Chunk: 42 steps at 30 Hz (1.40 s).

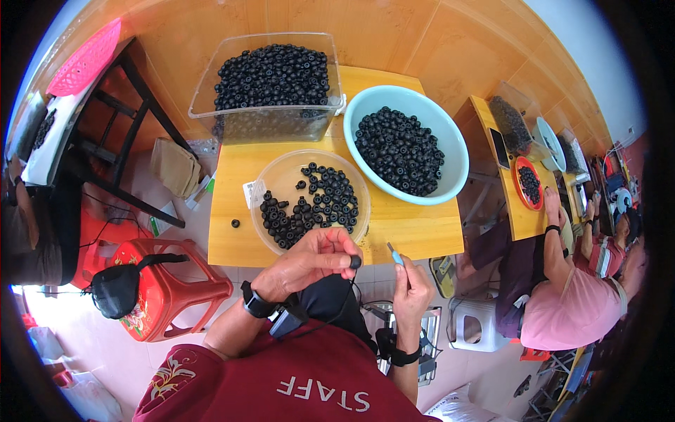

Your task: Sorting and inspecting small black rubber components using a pick tool in a manufacturing setting.

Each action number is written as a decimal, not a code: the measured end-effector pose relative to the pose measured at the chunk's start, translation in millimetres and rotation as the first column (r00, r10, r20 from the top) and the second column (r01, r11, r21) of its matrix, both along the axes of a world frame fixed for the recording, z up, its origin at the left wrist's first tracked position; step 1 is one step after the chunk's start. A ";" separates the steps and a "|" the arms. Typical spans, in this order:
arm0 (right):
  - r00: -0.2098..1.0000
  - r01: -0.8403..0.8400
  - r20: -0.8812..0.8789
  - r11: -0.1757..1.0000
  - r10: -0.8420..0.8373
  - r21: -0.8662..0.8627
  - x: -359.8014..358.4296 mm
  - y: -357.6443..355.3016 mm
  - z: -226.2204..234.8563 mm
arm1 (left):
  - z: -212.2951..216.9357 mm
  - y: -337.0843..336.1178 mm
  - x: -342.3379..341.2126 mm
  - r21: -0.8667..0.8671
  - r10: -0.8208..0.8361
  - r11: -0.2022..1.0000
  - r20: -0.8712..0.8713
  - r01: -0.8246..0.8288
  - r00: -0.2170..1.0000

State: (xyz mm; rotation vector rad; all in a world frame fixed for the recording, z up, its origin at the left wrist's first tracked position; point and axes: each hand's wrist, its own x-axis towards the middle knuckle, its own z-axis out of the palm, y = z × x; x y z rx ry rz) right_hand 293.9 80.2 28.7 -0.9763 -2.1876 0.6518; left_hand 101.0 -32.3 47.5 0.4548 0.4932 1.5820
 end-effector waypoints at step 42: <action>0.999 0.018 0.037 0.999 -0.016 -0.050 23.8 -10.4 -21.4 | 49.7 78.5 -63.1 -0.134 0.104 0.959 -0.656 -0.251 0.748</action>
